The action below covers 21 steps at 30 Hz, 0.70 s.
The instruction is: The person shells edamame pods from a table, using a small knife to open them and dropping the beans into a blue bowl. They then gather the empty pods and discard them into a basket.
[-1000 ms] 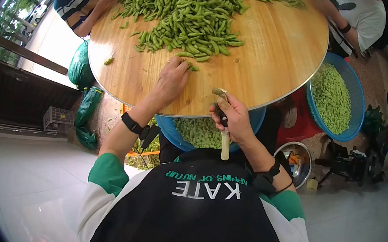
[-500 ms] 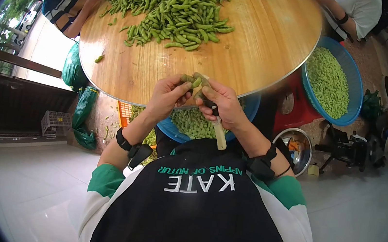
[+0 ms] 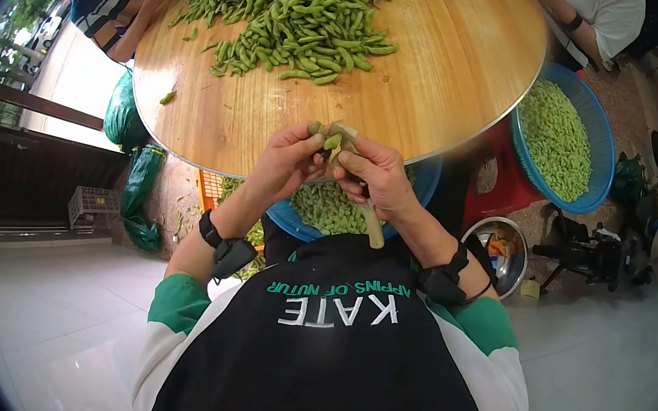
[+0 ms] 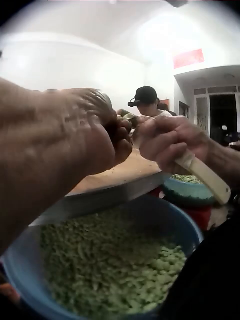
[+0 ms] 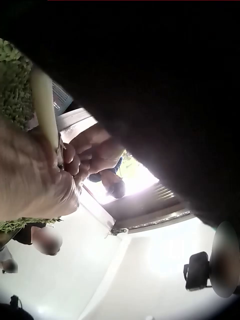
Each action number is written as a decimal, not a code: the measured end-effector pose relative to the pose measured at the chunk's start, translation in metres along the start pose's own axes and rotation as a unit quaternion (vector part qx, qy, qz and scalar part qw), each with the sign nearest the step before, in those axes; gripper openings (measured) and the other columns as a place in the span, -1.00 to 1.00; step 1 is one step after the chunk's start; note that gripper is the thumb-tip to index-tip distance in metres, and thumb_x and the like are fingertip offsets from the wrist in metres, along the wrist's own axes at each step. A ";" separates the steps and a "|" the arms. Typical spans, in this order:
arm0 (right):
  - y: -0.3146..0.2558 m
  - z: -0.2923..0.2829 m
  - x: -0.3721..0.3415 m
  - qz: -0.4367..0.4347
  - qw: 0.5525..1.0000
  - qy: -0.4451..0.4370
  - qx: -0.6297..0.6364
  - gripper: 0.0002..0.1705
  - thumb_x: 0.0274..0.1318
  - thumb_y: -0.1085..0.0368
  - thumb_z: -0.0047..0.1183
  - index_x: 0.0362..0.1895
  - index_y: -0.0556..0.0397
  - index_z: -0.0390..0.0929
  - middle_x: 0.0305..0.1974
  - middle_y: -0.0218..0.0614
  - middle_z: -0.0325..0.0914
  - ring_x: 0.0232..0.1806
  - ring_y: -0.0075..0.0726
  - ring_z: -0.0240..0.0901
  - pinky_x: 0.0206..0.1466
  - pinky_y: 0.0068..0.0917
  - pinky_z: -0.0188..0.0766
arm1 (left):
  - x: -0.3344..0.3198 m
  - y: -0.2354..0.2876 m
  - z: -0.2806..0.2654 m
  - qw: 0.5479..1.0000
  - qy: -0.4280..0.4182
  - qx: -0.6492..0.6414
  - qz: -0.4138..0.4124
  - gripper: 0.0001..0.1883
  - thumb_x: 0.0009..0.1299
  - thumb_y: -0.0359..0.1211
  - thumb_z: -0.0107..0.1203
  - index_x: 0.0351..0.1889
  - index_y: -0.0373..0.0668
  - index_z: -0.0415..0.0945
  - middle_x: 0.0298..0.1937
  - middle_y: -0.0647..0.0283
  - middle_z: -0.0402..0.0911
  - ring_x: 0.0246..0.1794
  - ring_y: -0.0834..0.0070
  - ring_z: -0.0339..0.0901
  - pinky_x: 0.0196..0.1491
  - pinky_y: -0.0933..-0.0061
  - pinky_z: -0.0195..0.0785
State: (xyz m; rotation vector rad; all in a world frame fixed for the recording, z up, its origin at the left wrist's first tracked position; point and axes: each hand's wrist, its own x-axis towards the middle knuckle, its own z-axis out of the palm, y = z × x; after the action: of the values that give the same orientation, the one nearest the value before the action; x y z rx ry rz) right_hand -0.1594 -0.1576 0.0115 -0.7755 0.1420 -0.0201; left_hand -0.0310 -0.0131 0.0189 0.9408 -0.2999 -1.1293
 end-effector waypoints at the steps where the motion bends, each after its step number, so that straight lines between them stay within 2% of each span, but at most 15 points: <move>1: -0.001 -0.002 0.000 0.010 1.000 -0.014 0.025 -0.61 0.29 0.32 -0.05 0.19 0.07 0.36 -0.41 -0.39 0.46 -0.65 -0.68 0.16 -0.68 -0.74 0.11 | 0.000 0.003 -0.001 1.000 0.000 0.000 0.001 -0.82 0.45 -0.40 -0.04 -0.07 -0.25 0.48 -0.45 0.43 0.45 -0.47 0.76 0.33 -0.45 0.72 0.17; 4: -0.005 -0.003 -0.002 0.032 0.997 -0.020 0.060 -0.64 0.29 0.32 -0.05 0.16 0.04 0.38 -0.40 -0.36 0.48 -0.65 -0.65 0.18 -0.68 -0.74 0.12 | 0.000 0.008 0.002 0.995 -0.053 -0.060 -0.059 -0.81 0.46 -0.38 -0.03 -0.06 -0.27 0.46 -0.45 0.44 0.46 -0.46 0.70 0.37 -0.44 0.67 0.23; 6: -0.006 -0.004 -0.002 0.052 0.994 -0.007 0.092 -0.64 0.29 0.32 -0.04 0.16 0.02 0.39 -0.40 -0.35 0.48 -0.64 -0.64 0.19 -0.69 -0.75 0.13 | 0.002 0.005 0.008 0.982 0.036 0.182 0.023 -0.84 0.39 -0.40 0.07 -0.15 -0.28 0.48 -0.48 0.36 0.47 -0.50 0.58 0.39 -0.46 0.53 0.29; 7: -0.006 -0.004 -0.002 0.071 0.990 0.006 0.125 -0.64 0.28 0.31 -0.04 0.15 0.01 0.39 -0.39 -0.34 0.48 -0.63 -0.62 0.20 -0.69 -0.75 0.13 | 0.001 0.007 0.010 0.982 0.035 0.182 0.021 -0.84 0.39 -0.40 0.07 -0.15 -0.28 0.48 -0.48 0.36 0.47 -0.50 0.58 0.39 -0.46 0.53 0.29; 8: -0.006 -0.004 -0.003 0.071 0.990 0.008 0.125 -0.64 0.28 0.31 -0.04 0.15 0.01 0.39 -0.39 -0.34 0.48 -0.63 -0.62 0.20 -0.69 -0.75 0.13 | -0.001 0.010 0.011 0.910 0.028 0.384 0.153 -0.86 0.34 -0.42 0.11 -0.21 -0.28 0.48 -0.49 0.29 0.46 -0.50 0.53 0.41 -0.47 0.47 0.29; 9: -0.007 -0.003 -0.003 0.078 0.989 0.002 0.128 -0.64 0.28 0.31 -0.04 0.16 -0.01 0.39 -0.38 -0.32 0.48 -0.62 -0.61 0.20 -0.69 -0.75 0.14 | -0.003 0.011 0.012 0.780 0.021 0.561 0.275 -0.86 0.28 -0.43 0.16 -0.26 -0.28 0.48 -0.50 0.22 0.46 -0.51 0.47 0.43 -0.48 0.42 0.30; 10: -0.008 -0.001 -0.004 0.086 0.988 -0.005 0.131 -0.64 0.28 0.31 -0.04 0.16 -0.02 0.40 -0.37 -0.31 0.48 -0.62 -0.60 0.21 -0.69 -0.74 0.15 | -0.005 0.012 0.012 0.781 0.023 0.561 0.274 -0.86 0.28 -0.43 0.16 -0.26 -0.28 0.48 -0.50 0.22 0.46 -0.51 0.47 0.43 -0.48 0.42 0.30; 12: -0.009 0.002 -0.004 0.088 0.985 -0.009 0.146 -0.63 0.28 0.31 -0.04 0.16 -0.03 0.40 -0.37 -0.30 0.49 -0.62 -0.60 0.21 -0.69 -0.74 0.15 | -0.005 0.013 0.013 0.578 0.018 0.699 0.421 -0.85 0.19 -0.45 0.21 -0.35 -0.27 0.47 -0.49 0.13 0.44 -0.54 0.38 0.44 -0.52 0.38 0.27; 13: -0.009 0.004 -0.004 0.089 0.982 -0.011 0.163 -0.63 0.28 0.31 -0.04 0.16 -0.03 0.40 -0.36 -0.30 0.49 -0.62 -0.60 0.21 -0.70 -0.74 0.16 | -0.005 0.014 0.014 0.578 0.018 0.698 0.421 -0.85 0.19 -0.45 0.21 -0.35 -0.27 0.47 -0.49 0.13 0.44 -0.54 0.38 0.44 -0.52 0.38 0.27; 15: -0.008 0.005 -0.004 0.089 0.981 -0.009 0.172 -0.63 0.27 0.31 -0.04 0.17 -0.03 0.41 -0.36 -0.29 0.50 -0.63 -0.60 0.21 -0.70 -0.74 0.16 | -0.007 0.014 0.014 0.661 0.006 0.646 0.382 -0.84 0.23 -0.43 0.21 -0.37 -0.29 0.45 -0.51 0.14 0.43 -0.62 0.43 0.41 -0.55 0.37 0.25; 16: -0.007 0.005 -0.004 0.088 0.980 -0.008 0.181 -0.62 0.27 0.31 -0.03 0.17 -0.04 0.41 -0.36 -0.28 0.51 -0.63 -0.59 0.21 -0.70 -0.74 0.16 | -0.007 0.012 0.012 0.661 0.006 0.646 0.381 -0.84 0.23 -0.43 0.21 -0.37 -0.29 0.45 -0.51 0.14 0.43 -0.62 0.43 0.41 -0.55 0.37 0.25; 18: -0.007 0.006 -0.006 0.077 0.984 -0.002 0.162 -0.63 0.27 0.32 -0.04 0.17 -0.02 0.41 -0.37 -0.28 0.52 -0.63 -0.60 0.23 -0.69 -0.73 0.16 | -0.007 0.009 0.009 0.831 0.034 0.520 0.195 -0.83 0.31 -0.37 0.16 -0.35 -0.31 0.48 -0.57 0.23 0.44 -0.67 0.52 0.36 -0.61 0.42 0.22; 19: -0.007 0.006 -0.006 0.066 0.987 0.005 0.144 -0.63 0.28 0.33 -0.05 0.16 0.00 0.42 -0.37 -0.29 0.52 -0.63 -0.61 0.24 -0.68 -0.73 0.16 | -0.007 0.009 0.009 0.831 0.034 0.520 0.195 -0.83 0.31 -0.37 0.16 -0.35 -0.31 0.48 -0.57 0.23 0.44 -0.67 0.52 0.36 -0.61 0.42 0.22; 20: -0.007 0.007 -0.007 0.066 0.987 0.005 0.144 -0.63 0.28 0.33 -0.05 0.16 0.00 0.42 -0.37 -0.29 0.52 -0.63 -0.61 0.24 -0.68 -0.73 0.16 | -0.007 0.010 0.010 0.935 0.044 0.345 0.072 -0.82 0.36 -0.34 0.12 -0.33 -0.31 0.50 -0.59 0.29 0.45 -0.67 0.56 0.35 -0.62 0.47 0.21; 21: -0.007 0.009 -0.007 0.020 0.999 0.017 0.029 -0.64 0.27 0.34 -0.05 0.16 0.03 0.42 -0.38 -0.31 0.52 -0.63 -0.62 0.26 -0.67 -0.74 0.15 | -0.007 0.011 0.012 0.986 0.051 0.151 -0.055 -0.79 0.40 -0.31 0.07 -0.32 -0.31 0.52 -0.61 0.34 0.46 -0.67 0.61 0.35 -0.64 0.52 0.19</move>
State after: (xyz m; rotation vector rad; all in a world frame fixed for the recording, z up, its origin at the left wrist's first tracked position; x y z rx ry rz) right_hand -0.1653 -0.1557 0.0236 -0.7142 0.1891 0.0008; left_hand -0.0346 -0.0117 0.0356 1.2926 -0.3463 -1.1506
